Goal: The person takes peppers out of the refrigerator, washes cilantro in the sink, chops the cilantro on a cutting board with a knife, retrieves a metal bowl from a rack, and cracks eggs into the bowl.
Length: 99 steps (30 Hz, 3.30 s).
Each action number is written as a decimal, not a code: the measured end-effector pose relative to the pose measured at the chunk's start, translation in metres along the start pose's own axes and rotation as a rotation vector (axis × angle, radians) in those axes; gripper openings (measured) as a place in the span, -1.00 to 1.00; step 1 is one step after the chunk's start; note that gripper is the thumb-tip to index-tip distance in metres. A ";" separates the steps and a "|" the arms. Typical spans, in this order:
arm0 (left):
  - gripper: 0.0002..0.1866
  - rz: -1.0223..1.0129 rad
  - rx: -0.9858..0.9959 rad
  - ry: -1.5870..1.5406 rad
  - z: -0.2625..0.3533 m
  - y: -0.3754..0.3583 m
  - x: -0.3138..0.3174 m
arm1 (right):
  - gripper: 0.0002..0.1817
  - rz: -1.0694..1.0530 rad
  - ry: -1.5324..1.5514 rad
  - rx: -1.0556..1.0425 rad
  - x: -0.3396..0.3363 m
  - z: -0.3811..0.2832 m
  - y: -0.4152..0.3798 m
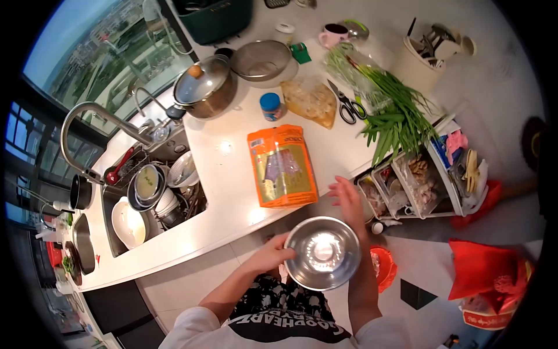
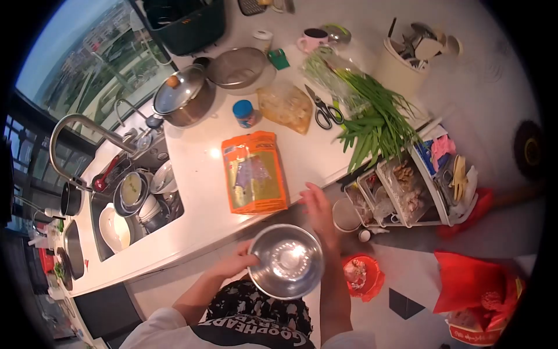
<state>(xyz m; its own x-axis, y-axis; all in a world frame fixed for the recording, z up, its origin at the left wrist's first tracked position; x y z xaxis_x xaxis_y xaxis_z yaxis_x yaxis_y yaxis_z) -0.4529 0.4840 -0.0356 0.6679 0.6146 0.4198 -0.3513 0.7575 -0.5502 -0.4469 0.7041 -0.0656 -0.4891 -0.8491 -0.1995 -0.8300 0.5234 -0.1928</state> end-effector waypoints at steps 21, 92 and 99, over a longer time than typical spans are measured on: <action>-0.58 0.685 0.621 -0.730 0.009 -0.207 -0.224 | -0.50 0.491 -1.246 -0.396 0.066 -0.149 0.057; -0.59 1.597 0.501 -0.372 -0.355 -1.372 -1.267 | -0.33 -1.067 -0.695 -1.098 1.967 -0.312 -0.773; -0.35 2.112 0.425 0.554 -0.272 -1.421 -1.297 | -0.34 -0.979 -0.763 -1.058 2.002 -0.306 -0.775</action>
<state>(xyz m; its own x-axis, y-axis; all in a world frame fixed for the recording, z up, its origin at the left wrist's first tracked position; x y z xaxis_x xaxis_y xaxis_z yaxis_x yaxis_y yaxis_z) -0.6412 -1.4493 0.0052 -0.7202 0.3122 -0.6195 -0.6230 -0.6840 0.3795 -0.8650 -1.4228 -0.0211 0.2773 -0.4102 -0.8688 -0.6868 -0.7170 0.1193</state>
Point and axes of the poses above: each hand's wrist, its own y-axis towards the middle knuckle, its own x-axis out of the palm, z = x × y, the point moved 8 cm from there along y, towards the middle knuckle, and after that the axes turned 11 degrees about -y, right-handed, at the moved point
